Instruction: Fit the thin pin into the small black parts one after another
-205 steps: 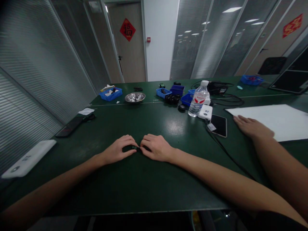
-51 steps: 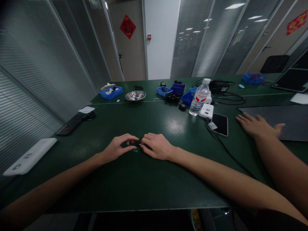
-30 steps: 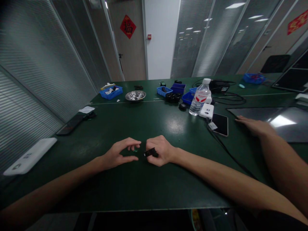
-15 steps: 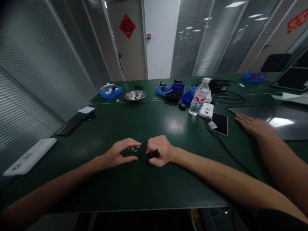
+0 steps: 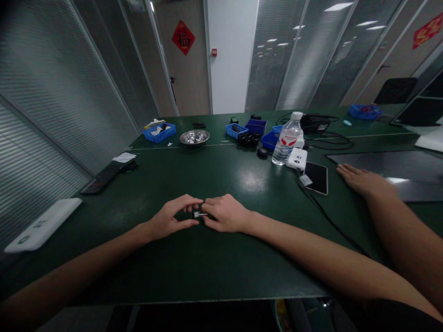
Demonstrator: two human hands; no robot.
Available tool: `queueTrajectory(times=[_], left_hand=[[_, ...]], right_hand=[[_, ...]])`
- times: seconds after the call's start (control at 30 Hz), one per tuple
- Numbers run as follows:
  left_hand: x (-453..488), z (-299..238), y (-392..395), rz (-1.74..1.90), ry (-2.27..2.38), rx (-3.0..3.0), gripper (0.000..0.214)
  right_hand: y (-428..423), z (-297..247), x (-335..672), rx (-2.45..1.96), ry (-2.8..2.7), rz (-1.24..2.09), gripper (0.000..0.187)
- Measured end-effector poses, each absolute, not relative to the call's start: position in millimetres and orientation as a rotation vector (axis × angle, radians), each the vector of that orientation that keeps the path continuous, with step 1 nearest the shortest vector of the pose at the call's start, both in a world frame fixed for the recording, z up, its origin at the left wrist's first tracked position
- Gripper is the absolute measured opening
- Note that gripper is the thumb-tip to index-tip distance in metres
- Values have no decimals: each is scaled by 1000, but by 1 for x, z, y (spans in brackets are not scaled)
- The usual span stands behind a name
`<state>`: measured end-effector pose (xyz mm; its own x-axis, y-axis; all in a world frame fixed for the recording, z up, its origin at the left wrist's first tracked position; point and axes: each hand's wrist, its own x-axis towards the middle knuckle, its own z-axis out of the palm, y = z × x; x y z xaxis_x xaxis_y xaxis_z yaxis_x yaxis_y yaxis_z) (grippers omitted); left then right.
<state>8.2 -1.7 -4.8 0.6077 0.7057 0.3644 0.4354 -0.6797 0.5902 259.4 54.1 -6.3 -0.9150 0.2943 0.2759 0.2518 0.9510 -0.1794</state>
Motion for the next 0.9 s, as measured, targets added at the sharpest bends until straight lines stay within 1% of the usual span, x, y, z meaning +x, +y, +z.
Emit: queueTrajectory(times=[0.2,0.3,0.37,0.43,0.53,0.7,0.8,0.9], left_hand=[[11,0,-4,926,790,2419,25],[9,5,-5,1068,871,2397,22],[4,8,-2,1156,1004,2352,20],[-6,12,4,1197,1182,2307,19],[-33,12,23,1187,1462,2219,23],[-96,-5,66,1219,1779,2002,26],[-133,-17,82,1097,2033,1940,32],[-160,-23,87,1016,2183,1918,30]], right_hand=[[53,-5,259,-454,-2824,159,22],[53,-6,259,-515,-2798,164,20],[53,-6,259,-549,-2778,170,19],[53,-6,259,-562,-2773,176,18],[53,-5,260,-556,-2776,187,19],[54,-7,261,-550,-2774,214,20],[54,-7,262,-541,-2765,237,20],[54,-8,262,-528,-2759,240,22]])
